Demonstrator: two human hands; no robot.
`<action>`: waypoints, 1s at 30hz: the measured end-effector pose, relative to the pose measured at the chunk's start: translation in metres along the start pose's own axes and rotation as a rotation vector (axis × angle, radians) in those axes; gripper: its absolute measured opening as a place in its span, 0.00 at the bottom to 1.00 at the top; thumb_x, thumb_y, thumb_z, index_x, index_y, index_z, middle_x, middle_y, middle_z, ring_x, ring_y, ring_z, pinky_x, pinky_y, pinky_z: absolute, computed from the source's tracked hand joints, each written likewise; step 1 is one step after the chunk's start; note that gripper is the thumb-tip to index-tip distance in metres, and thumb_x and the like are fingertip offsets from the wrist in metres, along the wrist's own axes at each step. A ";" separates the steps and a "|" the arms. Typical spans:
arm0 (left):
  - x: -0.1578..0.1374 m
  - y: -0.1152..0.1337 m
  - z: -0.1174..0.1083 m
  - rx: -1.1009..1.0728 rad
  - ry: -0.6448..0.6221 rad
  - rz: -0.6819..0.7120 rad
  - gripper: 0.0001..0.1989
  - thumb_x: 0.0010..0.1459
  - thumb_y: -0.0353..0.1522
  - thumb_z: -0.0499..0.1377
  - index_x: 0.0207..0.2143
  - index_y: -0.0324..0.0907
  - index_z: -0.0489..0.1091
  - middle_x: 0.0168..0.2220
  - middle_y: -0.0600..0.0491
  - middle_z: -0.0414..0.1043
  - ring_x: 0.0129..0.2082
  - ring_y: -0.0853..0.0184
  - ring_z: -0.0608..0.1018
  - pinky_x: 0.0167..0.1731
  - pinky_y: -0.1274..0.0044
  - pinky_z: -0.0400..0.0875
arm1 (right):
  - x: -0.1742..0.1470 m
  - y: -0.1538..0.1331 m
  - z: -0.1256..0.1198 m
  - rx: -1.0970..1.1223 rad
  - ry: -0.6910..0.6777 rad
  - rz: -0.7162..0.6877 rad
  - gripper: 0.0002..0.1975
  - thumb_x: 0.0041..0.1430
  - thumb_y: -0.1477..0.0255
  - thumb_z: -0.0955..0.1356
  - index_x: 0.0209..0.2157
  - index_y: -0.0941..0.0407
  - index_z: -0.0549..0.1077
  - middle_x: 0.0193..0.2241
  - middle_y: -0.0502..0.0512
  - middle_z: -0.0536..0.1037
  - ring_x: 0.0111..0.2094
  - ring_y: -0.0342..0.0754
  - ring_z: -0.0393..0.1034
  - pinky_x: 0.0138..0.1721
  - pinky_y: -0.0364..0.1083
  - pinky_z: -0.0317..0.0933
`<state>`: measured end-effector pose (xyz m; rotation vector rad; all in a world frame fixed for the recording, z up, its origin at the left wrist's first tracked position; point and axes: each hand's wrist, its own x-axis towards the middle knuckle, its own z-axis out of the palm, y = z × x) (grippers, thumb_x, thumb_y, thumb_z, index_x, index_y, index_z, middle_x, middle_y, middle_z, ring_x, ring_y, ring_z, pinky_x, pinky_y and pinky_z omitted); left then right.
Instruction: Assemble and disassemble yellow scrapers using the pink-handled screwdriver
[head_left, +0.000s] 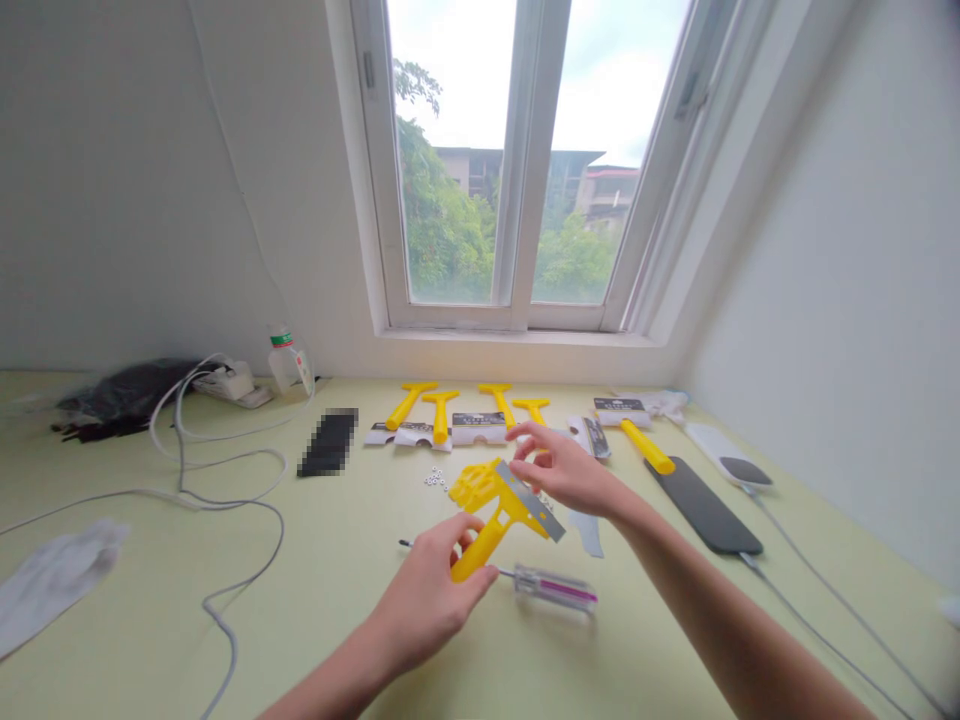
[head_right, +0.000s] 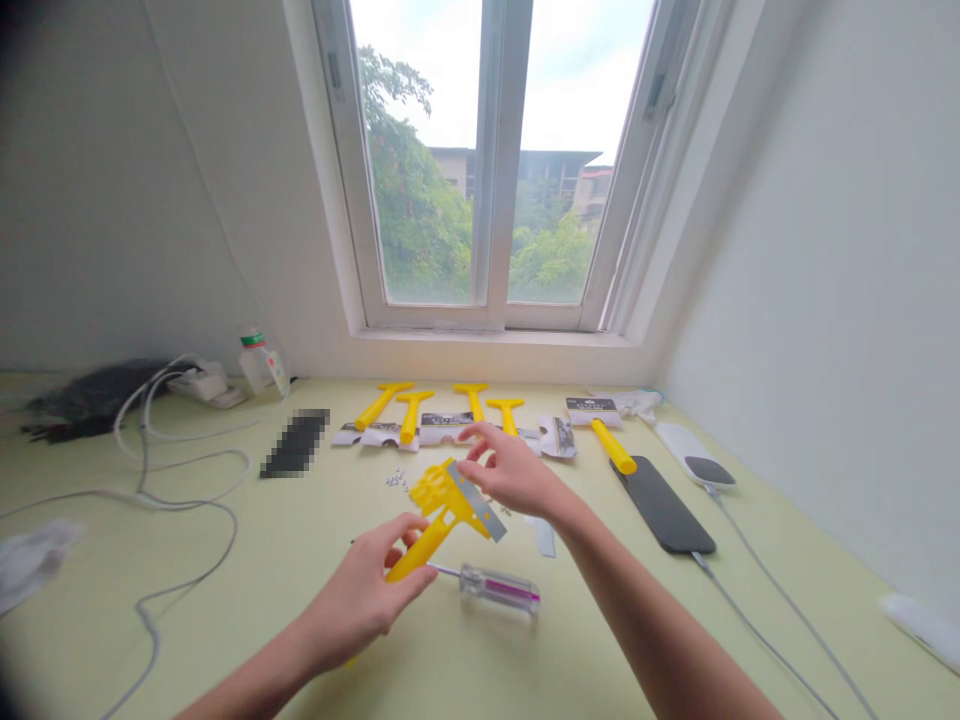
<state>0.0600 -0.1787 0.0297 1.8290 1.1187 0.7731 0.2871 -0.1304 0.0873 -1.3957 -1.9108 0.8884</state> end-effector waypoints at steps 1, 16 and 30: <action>0.000 0.001 0.000 0.001 -0.002 -0.004 0.12 0.58 0.37 0.60 0.43 0.43 0.72 0.37 0.53 0.71 0.31 0.67 0.72 0.27 0.78 0.65 | -0.001 0.001 -0.002 0.001 -0.048 0.012 0.21 0.58 0.64 0.68 0.52 0.53 0.67 0.37 0.53 0.76 0.30 0.43 0.69 0.31 0.43 0.63; 0.000 -0.003 0.002 0.043 -0.018 0.000 0.09 0.57 0.35 0.59 0.41 0.45 0.67 0.35 0.55 0.70 0.33 0.65 0.72 0.35 0.76 0.65 | -0.003 0.003 0.004 -0.112 -0.060 0.038 0.14 0.58 0.65 0.67 0.44 0.55 0.72 0.21 0.45 0.71 0.21 0.41 0.64 0.25 0.41 0.56; 0.000 -0.005 0.003 -0.170 -0.133 -0.072 0.10 0.59 0.34 0.57 0.40 0.44 0.59 0.36 0.56 0.65 0.28 0.72 0.67 0.25 0.81 0.61 | -0.005 0.001 0.004 -0.083 -0.085 0.007 0.12 0.59 0.65 0.66 0.42 0.55 0.74 0.23 0.47 0.72 0.22 0.41 0.64 0.25 0.41 0.57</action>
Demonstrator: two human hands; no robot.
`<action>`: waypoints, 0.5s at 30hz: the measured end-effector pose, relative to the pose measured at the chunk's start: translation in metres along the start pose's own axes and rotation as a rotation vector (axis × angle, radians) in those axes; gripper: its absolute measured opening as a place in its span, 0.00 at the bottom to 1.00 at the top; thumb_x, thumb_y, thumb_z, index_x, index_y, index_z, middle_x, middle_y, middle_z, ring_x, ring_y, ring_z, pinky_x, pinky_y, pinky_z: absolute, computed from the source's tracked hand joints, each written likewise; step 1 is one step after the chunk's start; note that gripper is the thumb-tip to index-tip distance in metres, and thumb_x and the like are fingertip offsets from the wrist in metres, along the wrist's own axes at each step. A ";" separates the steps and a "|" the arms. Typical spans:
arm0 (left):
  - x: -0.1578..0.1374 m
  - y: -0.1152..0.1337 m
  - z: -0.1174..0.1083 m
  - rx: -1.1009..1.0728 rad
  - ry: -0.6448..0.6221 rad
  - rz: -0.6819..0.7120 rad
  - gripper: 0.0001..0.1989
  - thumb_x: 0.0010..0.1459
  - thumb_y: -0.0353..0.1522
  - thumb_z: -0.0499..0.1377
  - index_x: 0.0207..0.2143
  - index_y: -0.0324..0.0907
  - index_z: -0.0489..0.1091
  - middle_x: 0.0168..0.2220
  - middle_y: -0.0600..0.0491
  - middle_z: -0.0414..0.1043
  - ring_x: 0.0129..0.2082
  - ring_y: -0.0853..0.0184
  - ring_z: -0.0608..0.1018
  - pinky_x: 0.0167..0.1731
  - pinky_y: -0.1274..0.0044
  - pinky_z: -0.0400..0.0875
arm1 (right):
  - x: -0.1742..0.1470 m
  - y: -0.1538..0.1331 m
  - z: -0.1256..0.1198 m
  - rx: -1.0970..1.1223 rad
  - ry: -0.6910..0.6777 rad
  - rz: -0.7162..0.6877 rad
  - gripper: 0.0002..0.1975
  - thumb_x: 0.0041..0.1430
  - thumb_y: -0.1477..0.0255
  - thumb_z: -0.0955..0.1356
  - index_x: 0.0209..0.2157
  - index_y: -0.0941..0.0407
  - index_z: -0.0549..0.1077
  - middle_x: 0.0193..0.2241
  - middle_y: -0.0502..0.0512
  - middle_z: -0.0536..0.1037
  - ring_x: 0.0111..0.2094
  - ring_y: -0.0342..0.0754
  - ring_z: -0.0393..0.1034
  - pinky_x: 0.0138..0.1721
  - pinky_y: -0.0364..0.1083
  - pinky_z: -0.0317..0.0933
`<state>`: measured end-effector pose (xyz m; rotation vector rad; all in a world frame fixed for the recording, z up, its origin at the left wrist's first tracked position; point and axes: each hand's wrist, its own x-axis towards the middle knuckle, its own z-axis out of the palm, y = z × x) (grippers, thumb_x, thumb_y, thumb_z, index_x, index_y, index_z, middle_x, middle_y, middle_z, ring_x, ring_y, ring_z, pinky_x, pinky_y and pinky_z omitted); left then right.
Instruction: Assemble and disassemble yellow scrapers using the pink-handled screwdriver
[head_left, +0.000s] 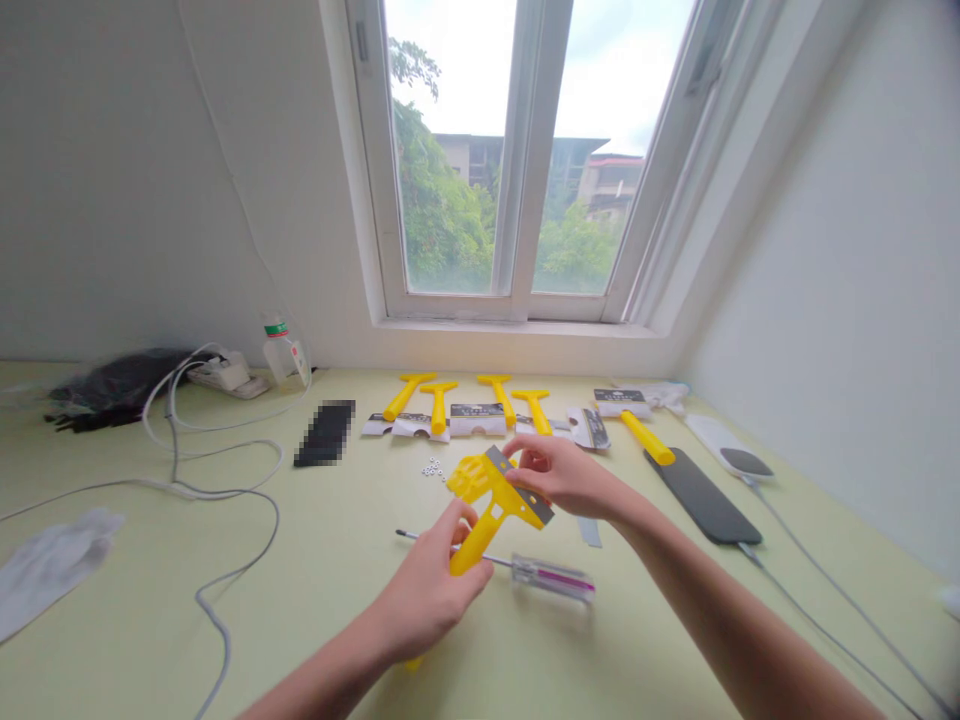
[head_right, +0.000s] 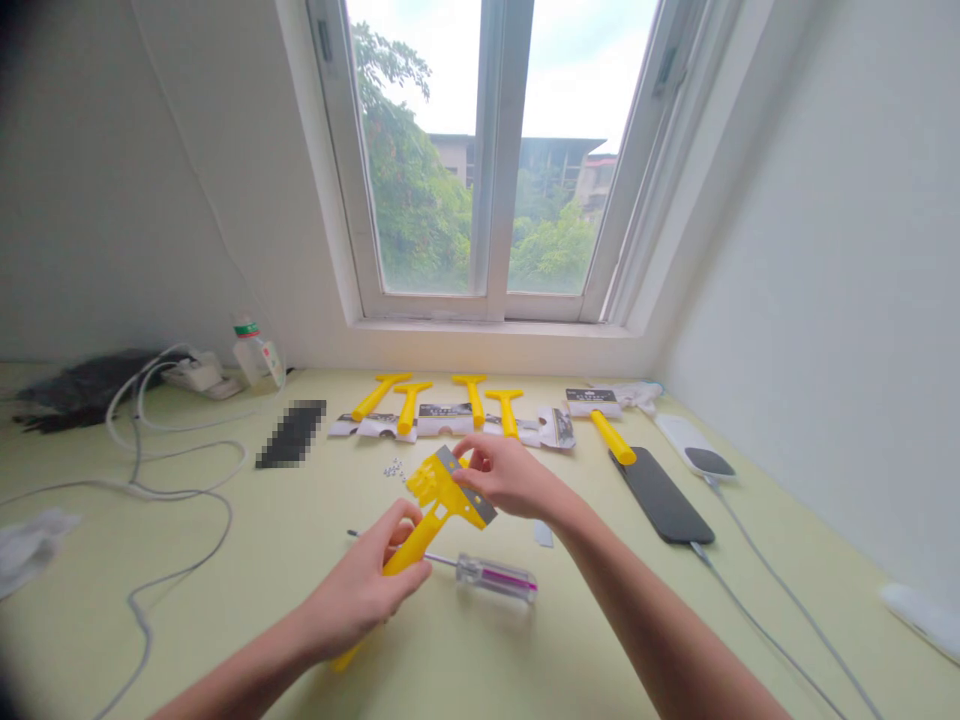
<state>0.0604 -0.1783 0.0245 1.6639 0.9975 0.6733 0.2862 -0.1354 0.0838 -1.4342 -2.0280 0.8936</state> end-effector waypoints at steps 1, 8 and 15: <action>0.000 -0.001 0.000 -0.020 -0.015 -0.009 0.10 0.60 0.35 0.56 0.40 0.44 0.58 0.36 0.56 0.64 0.27 0.73 0.67 0.24 0.81 0.61 | 0.000 0.000 0.000 -0.003 0.005 -0.001 0.13 0.58 0.65 0.67 0.43 0.55 0.74 0.23 0.47 0.72 0.23 0.41 0.65 0.25 0.41 0.57; 0.003 -0.006 0.006 -0.177 -0.059 -0.051 0.11 0.61 0.38 0.55 0.41 0.45 0.54 0.33 0.57 0.61 0.24 0.73 0.65 0.16 0.83 0.67 | 0.000 -0.006 0.008 -0.069 0.089 0.034 0.11 0.57 0.64 0.67 0.34 0.57 0.76 0.22 0.50 0.73 0.23 0.42 0.64 0.23 0.41 0.55; 0.003 -0.004 0.006 -0.183 -0.054 -0.078 0.11 0.59 0.33 0.56 0.40 0.44 0.55 0.33 0.57 0.61 0.26 0.73 0.68 0.15 0.83 0.71 | -0.002 -0.010 0.010 -0.058 0.074 0.039 0.11 0.58 0.63 0.67 0.31 0.56 0.74 0.21 0.49 0.71 0.22 0.41 0.61 0.23 0.41 0.52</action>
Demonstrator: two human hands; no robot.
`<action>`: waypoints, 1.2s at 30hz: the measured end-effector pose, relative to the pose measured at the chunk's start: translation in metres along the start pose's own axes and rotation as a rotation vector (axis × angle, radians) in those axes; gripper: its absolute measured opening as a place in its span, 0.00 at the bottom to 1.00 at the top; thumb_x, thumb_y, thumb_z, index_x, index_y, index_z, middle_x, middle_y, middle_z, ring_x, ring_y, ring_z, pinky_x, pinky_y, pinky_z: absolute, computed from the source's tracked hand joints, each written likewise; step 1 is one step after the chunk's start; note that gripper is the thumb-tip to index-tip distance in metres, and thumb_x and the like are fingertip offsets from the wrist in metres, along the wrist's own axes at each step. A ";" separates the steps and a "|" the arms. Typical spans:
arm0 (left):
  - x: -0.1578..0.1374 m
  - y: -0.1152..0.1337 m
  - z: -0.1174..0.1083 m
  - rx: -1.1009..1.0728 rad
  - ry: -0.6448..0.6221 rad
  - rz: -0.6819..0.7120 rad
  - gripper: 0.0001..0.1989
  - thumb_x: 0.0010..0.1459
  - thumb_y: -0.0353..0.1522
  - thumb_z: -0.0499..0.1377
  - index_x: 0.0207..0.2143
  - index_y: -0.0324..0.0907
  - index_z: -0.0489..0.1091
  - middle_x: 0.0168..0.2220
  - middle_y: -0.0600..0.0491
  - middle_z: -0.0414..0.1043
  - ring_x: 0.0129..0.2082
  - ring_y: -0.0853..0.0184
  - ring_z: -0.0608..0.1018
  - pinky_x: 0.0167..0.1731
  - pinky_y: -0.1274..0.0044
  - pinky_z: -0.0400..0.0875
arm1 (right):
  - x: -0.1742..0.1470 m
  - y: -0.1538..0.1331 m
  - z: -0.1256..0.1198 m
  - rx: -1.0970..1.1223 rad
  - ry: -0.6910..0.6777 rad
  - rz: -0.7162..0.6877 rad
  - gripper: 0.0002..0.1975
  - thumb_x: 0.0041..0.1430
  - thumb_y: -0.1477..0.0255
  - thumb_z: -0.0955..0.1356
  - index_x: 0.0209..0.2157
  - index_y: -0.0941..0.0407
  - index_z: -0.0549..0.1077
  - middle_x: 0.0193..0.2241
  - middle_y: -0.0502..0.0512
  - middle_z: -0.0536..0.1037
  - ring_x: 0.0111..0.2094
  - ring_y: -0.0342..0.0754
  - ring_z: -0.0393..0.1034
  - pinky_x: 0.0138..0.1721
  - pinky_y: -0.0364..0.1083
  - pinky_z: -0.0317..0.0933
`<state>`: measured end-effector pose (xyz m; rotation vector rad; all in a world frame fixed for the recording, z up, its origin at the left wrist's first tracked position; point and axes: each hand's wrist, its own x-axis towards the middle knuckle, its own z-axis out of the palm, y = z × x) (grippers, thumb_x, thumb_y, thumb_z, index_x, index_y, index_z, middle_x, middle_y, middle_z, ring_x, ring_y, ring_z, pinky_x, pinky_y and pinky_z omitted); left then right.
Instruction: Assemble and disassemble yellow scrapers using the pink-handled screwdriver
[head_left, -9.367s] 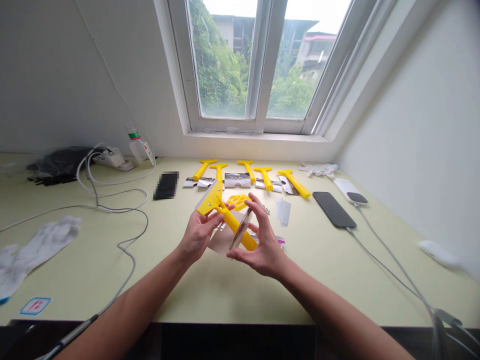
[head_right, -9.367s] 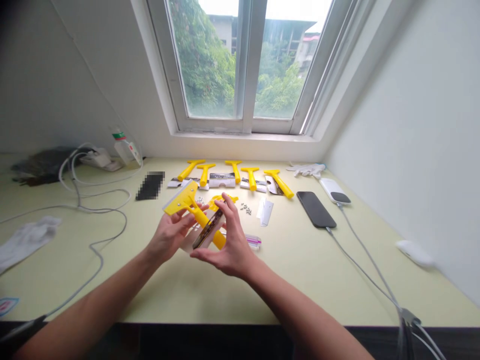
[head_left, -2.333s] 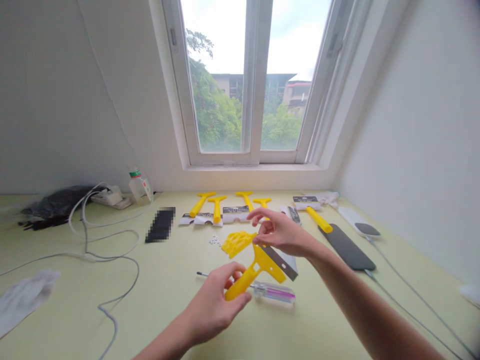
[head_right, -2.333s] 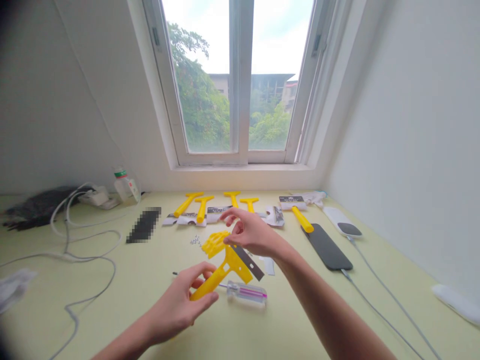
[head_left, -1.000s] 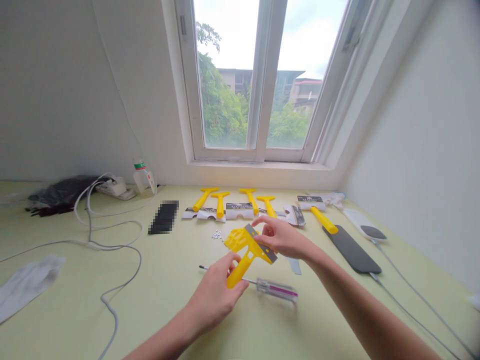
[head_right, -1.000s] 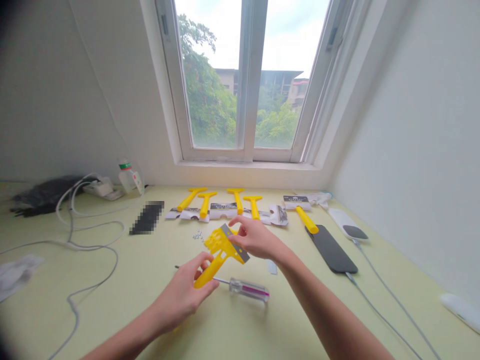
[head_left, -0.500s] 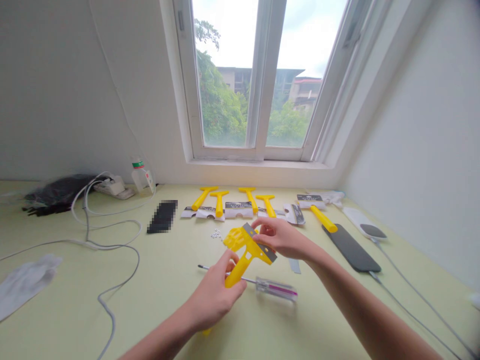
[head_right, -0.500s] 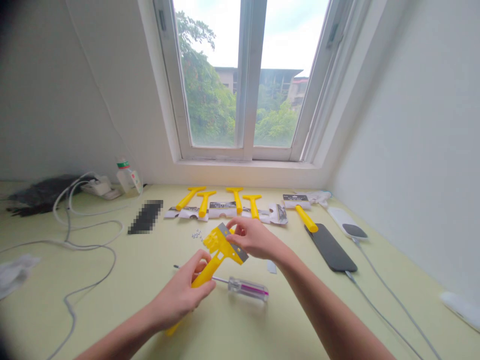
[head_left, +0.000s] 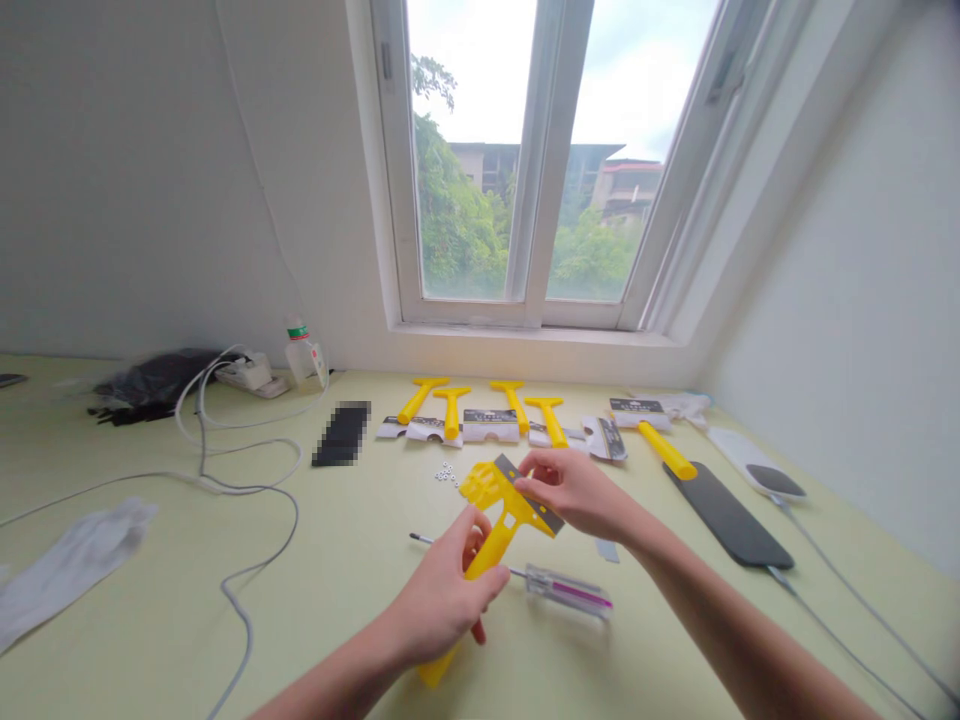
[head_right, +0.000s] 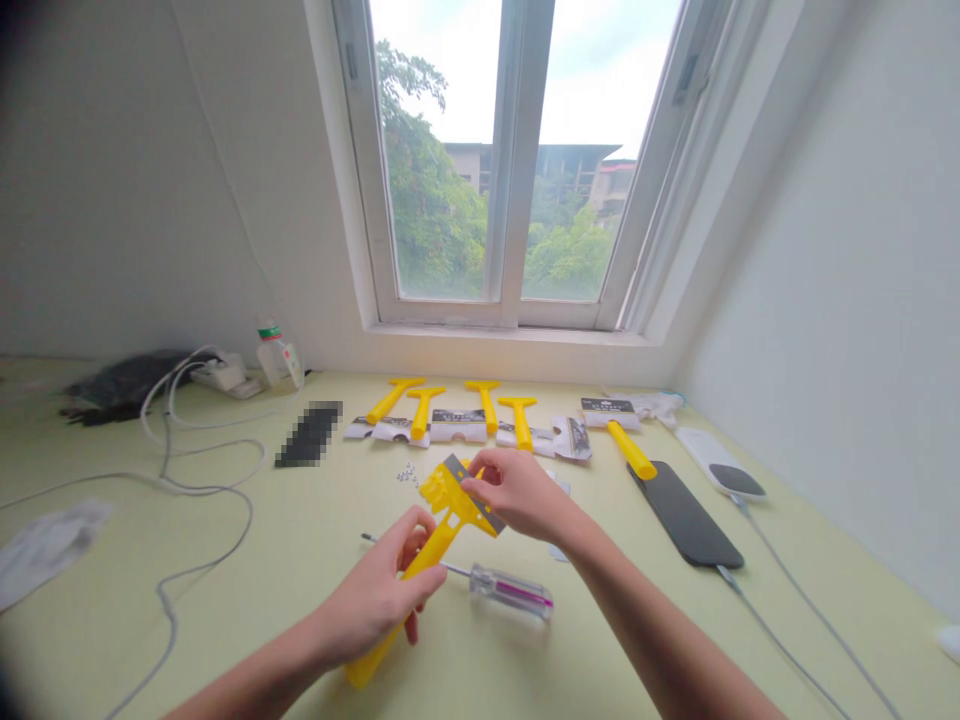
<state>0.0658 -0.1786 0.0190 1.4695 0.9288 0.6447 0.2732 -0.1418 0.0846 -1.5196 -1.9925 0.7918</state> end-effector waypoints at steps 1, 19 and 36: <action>0.000 0.001 0.000 -0.001 0.002 -0.005 0.11 0.59 0.33 0.56 0.40 0.44 0.55 0.33 0.57 0.61 0.25 0.73 0.68 0.15 0.83 0.71 | 0.000 0.000 0.000 -0.004 0.001 0.000 0.11 0.58 0.63 0.66 0.31 0.56 0.74 0.21 0.49 0.71 0.23 0.42 0.61 0.23 0.41 0.53; -0.006 0.012 -0.004 -0.419 -0.206 -0.189 0.33 0.59 0.41 0.61 0.61 0.44 0.50 0.24 0.60 0.59 0.20 0.74 0.65 0.15 0.82 0.71 | -0.003 -0.004 0.002 0.067 -0.046 -0.017 0.10 0.58 0.65 0.68 0.34 0.56 0.76 0.20 0.47 0.70 0.22 0.39 0.59 0.23 0.40 0.52; -0.006 0.018 -0.010 -0.424 -0.214 -0.159 0.24 0.59 0.39 0.63 0.55 0.46 0.59 0.32 0.57 0.60 0.22 0.74 0.68 0.17 0.78 0.74 | -0.002 -0.002 -0.003 -0.010 -0.046 -0.067 0.15 0.59 0.69 0.66 0.47 0.54 0.74 0.29 0.51 0.79 0.26 0.41 0.70 0.27 0.41 0.62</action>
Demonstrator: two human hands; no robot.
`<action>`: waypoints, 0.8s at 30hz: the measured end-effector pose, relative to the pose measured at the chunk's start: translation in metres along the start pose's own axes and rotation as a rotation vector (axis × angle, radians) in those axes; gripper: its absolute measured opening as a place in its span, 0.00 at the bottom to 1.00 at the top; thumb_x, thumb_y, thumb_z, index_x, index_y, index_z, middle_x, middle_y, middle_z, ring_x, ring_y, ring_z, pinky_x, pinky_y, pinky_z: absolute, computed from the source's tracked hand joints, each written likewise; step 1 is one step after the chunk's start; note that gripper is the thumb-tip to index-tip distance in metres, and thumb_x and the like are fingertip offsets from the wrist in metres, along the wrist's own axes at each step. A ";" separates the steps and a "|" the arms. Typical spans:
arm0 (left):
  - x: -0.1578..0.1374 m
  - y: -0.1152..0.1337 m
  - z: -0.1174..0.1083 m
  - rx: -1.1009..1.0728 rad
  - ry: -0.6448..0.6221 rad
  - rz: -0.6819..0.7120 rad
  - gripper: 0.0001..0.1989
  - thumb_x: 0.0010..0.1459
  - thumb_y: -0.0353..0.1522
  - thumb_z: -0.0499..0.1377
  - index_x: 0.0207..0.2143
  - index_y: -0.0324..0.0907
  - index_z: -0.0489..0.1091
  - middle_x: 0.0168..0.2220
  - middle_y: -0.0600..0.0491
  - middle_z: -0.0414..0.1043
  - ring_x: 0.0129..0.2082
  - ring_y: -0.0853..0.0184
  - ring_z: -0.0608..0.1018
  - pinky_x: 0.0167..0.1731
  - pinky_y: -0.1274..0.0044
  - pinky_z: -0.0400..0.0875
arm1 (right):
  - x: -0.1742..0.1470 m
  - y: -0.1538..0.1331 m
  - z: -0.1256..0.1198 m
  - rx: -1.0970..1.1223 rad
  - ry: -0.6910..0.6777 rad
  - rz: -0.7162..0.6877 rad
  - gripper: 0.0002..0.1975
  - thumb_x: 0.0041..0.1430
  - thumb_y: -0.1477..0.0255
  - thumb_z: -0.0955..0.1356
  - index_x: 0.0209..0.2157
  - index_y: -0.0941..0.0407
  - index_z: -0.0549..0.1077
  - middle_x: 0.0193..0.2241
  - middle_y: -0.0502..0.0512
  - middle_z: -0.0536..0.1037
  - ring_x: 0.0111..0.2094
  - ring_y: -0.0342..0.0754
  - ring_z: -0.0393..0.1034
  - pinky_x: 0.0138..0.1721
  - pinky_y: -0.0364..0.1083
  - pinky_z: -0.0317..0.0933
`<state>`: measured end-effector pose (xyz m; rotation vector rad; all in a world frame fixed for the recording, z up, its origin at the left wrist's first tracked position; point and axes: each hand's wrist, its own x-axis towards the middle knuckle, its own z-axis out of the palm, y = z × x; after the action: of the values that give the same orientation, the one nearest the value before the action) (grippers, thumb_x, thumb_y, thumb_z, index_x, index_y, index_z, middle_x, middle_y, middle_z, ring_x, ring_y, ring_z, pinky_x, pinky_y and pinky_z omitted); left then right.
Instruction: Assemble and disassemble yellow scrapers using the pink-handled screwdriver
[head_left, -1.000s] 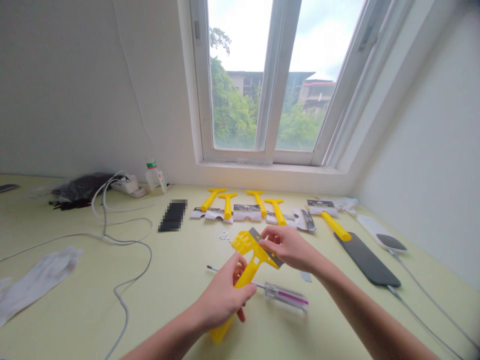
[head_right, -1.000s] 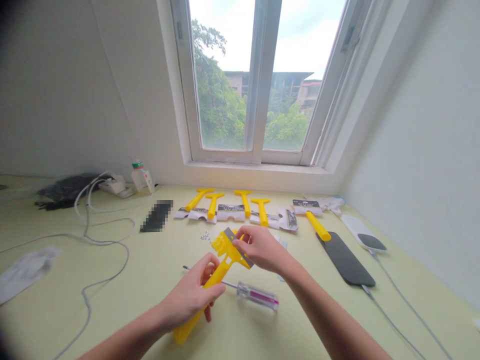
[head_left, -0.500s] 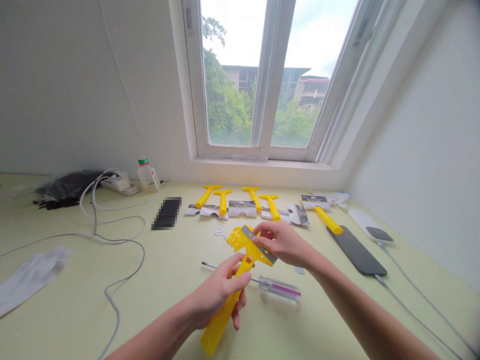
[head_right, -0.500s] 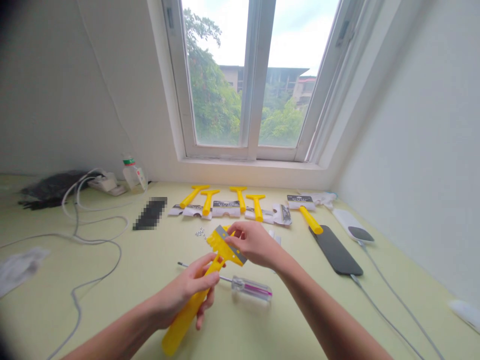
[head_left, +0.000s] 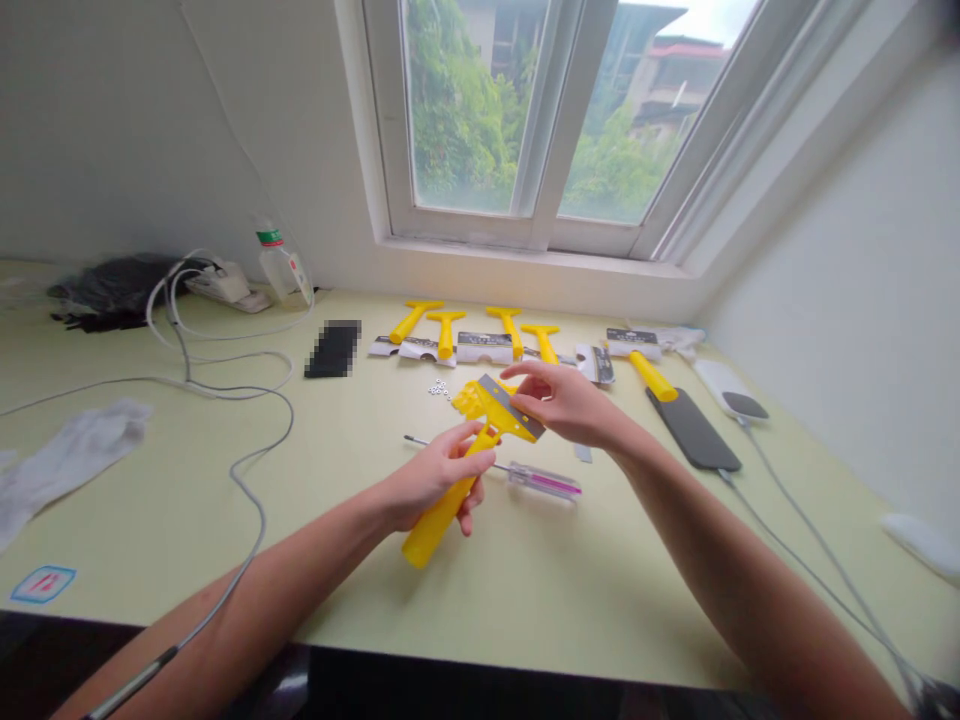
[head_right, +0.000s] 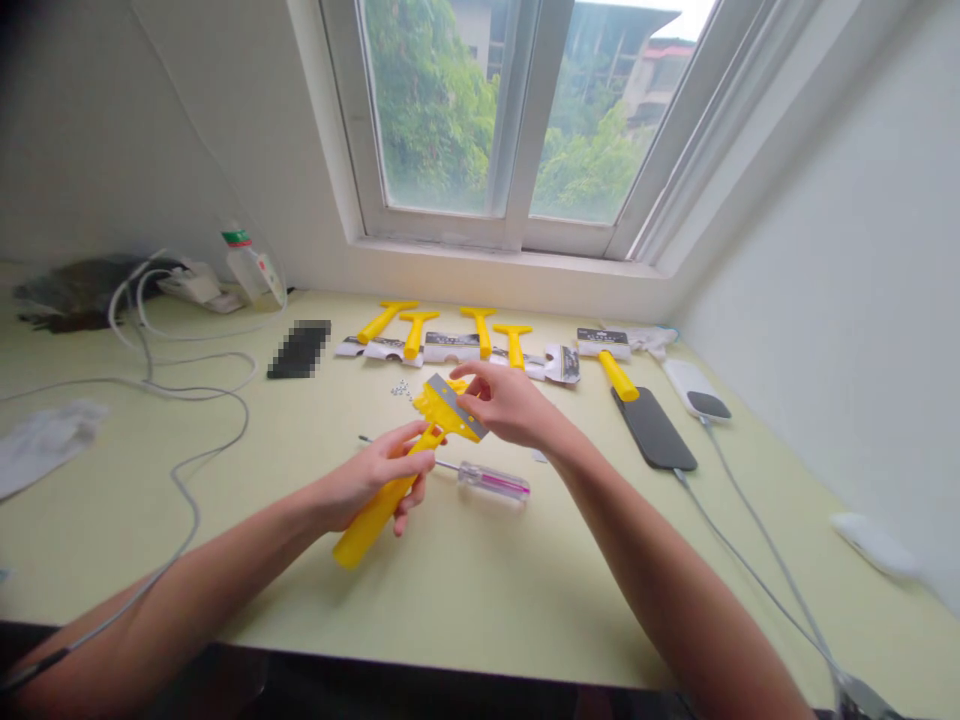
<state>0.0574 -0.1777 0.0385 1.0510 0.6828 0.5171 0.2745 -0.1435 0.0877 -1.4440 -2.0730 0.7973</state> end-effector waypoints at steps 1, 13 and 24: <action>0.000 0.000 0.000 -0.003 -0.007 0.002 0.23 0.59 0.39 0.62 0.54 0.46 0.60 0.33 0.57 0.60 0.22 0.75 0.68 0.17 0.78 0.74 | 0.001 0.001 0.000 0.009 -0.003 0.002 0.15 0.59 0.69 0.66 0.47 0.54 0.73 0.29 0.51 0.78 0.26 0.41 0.70 0.27 0.41 0.62; 0.000 0.002 -0.003 0.014 -0.013 0.011 0.22 0.58 0.40 0.63 0.52 0.45 0.61 0.34 0.56 0.59 0.22 0.75 0.69 0.18 0.78 0.74 | 0.004 0.005 0.004 0.063 0.012 0.003 0.14 0.56 0.71 0.66 0.46 0.54 0.72 0.29 0.51 0.78 0.27 0.42 0.71 0.25 0.40 0.63; 0.000 0.002 -0.003 0.017 -0.014 0.000 0.23 0.58 0.40 0.63 0.52 0.45 0.60 0.31 0.57 0.60 0.22 0.74 0.68 0.19 0.77 0.74 | 0.003 0.005 0.003 0.079 -0.023 0.006 0.17 0.55 0.71 0.68 0.48 0.55 0.72 0.32 0.53 0.79 0.27 0.42 0.72 0.28 0.41 0.64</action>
<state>0.0548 -0.1754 0.0392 1.0697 0.6760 0.5043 0.2748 -0.1398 0.0829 -1.4049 -2.0317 0.8924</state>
